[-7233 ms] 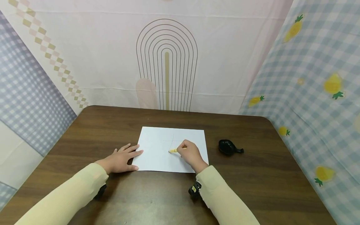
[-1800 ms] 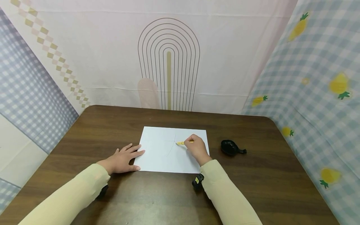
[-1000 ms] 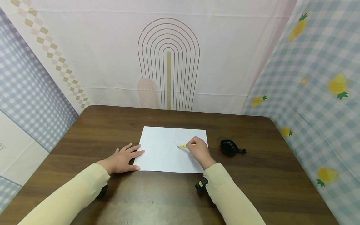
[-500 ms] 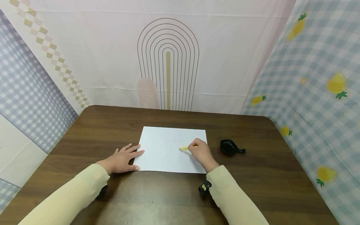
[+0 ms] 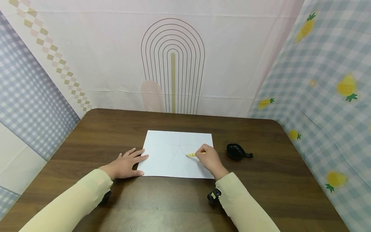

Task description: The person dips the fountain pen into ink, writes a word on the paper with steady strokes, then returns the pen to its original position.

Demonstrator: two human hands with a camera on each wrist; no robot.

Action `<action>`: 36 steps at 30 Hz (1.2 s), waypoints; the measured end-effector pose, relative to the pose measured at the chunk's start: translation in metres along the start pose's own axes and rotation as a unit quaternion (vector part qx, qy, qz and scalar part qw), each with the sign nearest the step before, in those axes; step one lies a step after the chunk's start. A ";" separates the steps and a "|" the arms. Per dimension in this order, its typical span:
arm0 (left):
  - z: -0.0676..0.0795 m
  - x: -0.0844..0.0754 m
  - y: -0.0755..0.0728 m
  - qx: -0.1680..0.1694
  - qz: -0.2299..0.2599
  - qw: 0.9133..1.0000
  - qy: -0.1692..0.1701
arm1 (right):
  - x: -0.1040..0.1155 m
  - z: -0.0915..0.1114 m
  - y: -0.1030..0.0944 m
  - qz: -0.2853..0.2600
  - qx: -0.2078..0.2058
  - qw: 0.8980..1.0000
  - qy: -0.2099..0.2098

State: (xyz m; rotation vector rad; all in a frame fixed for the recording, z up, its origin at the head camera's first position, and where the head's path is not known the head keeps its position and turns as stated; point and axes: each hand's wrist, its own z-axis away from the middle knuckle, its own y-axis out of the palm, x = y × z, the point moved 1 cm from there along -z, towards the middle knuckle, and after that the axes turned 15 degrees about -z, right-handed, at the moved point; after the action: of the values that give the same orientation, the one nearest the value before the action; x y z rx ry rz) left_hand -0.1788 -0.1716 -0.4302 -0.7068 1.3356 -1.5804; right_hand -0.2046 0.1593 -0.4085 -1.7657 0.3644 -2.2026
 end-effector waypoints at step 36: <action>0.000 0.000 0.000 0.003 0.002 1.000 0.001 | 0.000 0.011 -0.019 0.044 0.022 0.999 0.003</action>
State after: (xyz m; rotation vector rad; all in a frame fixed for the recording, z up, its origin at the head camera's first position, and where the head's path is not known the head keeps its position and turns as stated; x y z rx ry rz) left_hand -0.1793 -0.1714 -0.4298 -0.6986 1.3326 -1.5816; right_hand -0.1953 0.1763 -0.3995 -1.6879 0.3853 -2.1398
